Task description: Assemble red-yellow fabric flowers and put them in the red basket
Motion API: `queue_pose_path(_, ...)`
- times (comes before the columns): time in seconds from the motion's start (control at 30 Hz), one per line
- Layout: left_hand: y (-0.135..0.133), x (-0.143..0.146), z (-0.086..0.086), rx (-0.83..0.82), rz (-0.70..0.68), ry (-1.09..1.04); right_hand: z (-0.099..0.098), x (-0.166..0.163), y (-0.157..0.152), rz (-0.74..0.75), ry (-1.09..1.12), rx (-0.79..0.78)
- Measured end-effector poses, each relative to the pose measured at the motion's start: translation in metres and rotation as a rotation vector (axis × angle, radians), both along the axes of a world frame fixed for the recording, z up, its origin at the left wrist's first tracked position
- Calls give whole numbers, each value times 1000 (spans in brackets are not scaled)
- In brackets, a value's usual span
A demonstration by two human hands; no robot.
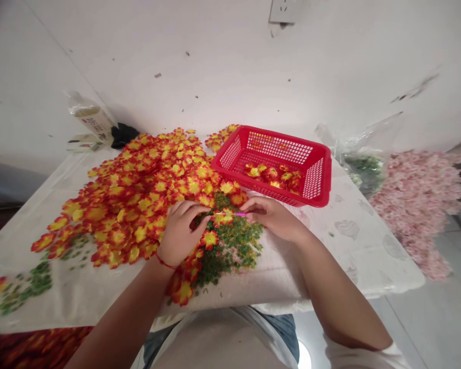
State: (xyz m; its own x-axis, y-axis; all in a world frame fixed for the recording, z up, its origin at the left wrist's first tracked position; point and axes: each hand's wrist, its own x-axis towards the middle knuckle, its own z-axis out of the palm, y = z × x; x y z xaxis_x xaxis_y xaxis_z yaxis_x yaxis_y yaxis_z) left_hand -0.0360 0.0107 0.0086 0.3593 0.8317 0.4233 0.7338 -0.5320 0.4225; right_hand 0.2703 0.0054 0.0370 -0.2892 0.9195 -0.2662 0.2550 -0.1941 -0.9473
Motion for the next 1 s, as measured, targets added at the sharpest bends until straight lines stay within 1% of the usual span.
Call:
queue_pose_path(0.1, 0, -3, 2, -2, 15, -47, -5, -2, 1, -16, -32, 26)
queue_pose_path(0.3, -1, -6, 8, 51, 30, -95, -19, -10, 4, -54, -191, 167)
queue_pose_path(0.53, -1, -7, 8, 59, 29, -99, -33, -14, 3, -21, -354, 327)
queue_pose_path(0.63, -1, -8, 7, 70, 33, -109, -34, -11, 3, -20, -371, 411)
queue_pose_path(0.77, 0, -9, 6, 90, 45, -115, -33, -9, 3, -81, -339, 497)
queue_pose_path(1.0, 0, -10, 7, 120, 61, -127, -28, -10, 6, -205, -288, 547)
